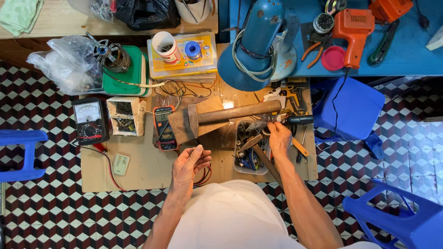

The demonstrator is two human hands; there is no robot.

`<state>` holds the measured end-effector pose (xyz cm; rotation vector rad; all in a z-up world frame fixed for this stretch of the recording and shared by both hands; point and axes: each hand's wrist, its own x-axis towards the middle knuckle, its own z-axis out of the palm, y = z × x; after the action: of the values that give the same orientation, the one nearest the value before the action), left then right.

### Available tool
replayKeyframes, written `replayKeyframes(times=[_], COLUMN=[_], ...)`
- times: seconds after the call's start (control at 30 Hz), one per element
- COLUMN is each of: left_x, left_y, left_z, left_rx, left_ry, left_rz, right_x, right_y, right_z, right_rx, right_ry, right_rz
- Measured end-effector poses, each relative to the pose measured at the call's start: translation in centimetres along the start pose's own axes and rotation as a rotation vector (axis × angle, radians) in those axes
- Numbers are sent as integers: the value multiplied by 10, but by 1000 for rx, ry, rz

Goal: The person uses a hammer and punch to drive a metal pin into a small cylindrical component on a workbench. They repeatedly position the pin, strike it with the hammer, and inspect the fit, working over a wooden block and anvil-like support.

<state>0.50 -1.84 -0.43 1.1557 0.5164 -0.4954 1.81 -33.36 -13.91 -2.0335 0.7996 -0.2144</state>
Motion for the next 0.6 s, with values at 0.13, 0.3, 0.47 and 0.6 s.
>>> replayKeyframes(times=[0.13,0.3,0.47,0.6], left_x=[16,42,61,58], left_y=[5,-9,-25,-26], left_z=[13,36,98,137], left_rx=[32,77,98,130], left_ry=[-104,-195,-165,-158], left_rz=[-6,-3,92,38], right_x=[-29,-51,-62,-80], right_y=[-32,-73,-123,-162], right_z=[-19,-60,-106,-102], right_rx=[134,271,802,797], right_ry=[61,176,-10,-150], right_rz=[-43,71,210,166])
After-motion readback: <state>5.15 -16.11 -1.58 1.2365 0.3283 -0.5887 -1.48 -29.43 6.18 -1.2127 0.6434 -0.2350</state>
